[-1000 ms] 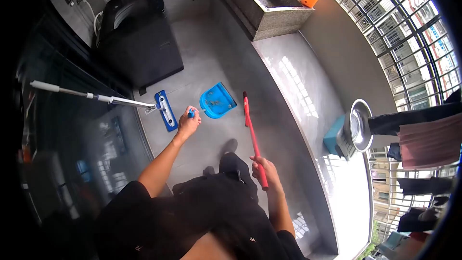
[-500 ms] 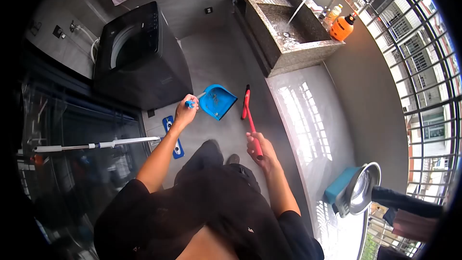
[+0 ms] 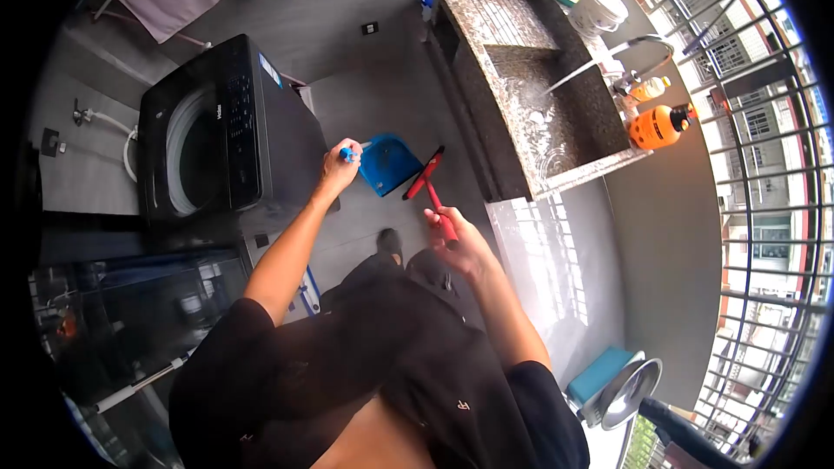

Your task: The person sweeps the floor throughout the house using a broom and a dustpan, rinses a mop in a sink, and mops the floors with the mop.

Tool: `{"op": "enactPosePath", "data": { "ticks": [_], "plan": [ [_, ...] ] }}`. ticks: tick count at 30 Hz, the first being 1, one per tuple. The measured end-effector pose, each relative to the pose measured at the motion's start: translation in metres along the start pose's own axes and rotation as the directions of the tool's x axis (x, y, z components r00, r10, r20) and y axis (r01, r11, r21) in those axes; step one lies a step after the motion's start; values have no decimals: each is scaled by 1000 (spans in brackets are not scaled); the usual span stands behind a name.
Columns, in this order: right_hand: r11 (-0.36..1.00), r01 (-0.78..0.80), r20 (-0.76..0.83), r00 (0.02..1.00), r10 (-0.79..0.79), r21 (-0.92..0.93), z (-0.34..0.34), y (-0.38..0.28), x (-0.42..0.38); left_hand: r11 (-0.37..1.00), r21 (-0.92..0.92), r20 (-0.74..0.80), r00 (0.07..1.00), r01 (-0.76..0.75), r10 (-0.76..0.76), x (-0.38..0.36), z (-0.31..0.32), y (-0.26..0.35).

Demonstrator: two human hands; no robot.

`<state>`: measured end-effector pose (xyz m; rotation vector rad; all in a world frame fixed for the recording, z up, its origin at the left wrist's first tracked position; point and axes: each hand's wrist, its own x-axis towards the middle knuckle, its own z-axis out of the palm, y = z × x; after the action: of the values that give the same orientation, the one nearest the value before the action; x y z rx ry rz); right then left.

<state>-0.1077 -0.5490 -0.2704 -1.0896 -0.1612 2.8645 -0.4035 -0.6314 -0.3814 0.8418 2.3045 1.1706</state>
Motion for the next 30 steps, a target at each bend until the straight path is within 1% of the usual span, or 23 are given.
{"op": "enactPosePath", "data": {
  "ticks": [1,2,4,6,8,10,11,12,14,17,20,24,25,28,29,30],
  "plan": [
    [998,-27,9,1000,27,63,10,-15,18,1000,-11,13,1000,1,-1,27,1,-5],
    [997,-41,55,998,37,72,21,-28,32,1000,-23,23,1000,-1,1,50,0,-5],
    [996,-37,29,999,35,80,40,-57,63,1000,-25,37,999,15,-14,97,1,-7],
    [995,-45,56,998,40,90,57,-86,92,999,-7,43,999,31,-31,138,3,-9],
    [985,-55,64,997,45,162,78,-117,123,998,37,57,997,42,-44,179,3,-10],
    [985,-65,73,996,54,162,87,-147,162,997,60,64,997,38,-42,217,2,-3],
    [984,-75,81,995,63,160,91,-164,180,993,107,48,998,40,-45,238,5,-5],
    [978,-108,103,990,91,176,93,-180,199,996,87,50,998,38,-43,260,7,-6],
    [978,-98,107,991,80,183,103,-210,239,997,60,72,996,45,-49,296,13,-12],
    [953,-157,154,981,120,260,111,-252,298,986,134,35,995,-99,95,354,27,-15],
    [965,-100,109,991,75,243,128,-291,351,990,121,79,995,-67,57,412,37,-22],
    [946,-110,53,994,99,305,153,-337,412,987,146,141,989,-67,47,482,42,-42],
    [940,-112,29,994,108,323,154,-347,432,986,158,136,990,-52,30,498,44,-49],
    [940,-126,26,992,124,317,143,-370,494,982,191,89,996,5,-22,548,50,-61],
    [947,-139,-21,988,152,288,146,-376,508,981,193,63,998,-3,-9,566,53,-69],
    [967,-109,-78,988,130,232,148,-376,519,977,212,27,999,30,-37,579,56,-77]
  ]
}}
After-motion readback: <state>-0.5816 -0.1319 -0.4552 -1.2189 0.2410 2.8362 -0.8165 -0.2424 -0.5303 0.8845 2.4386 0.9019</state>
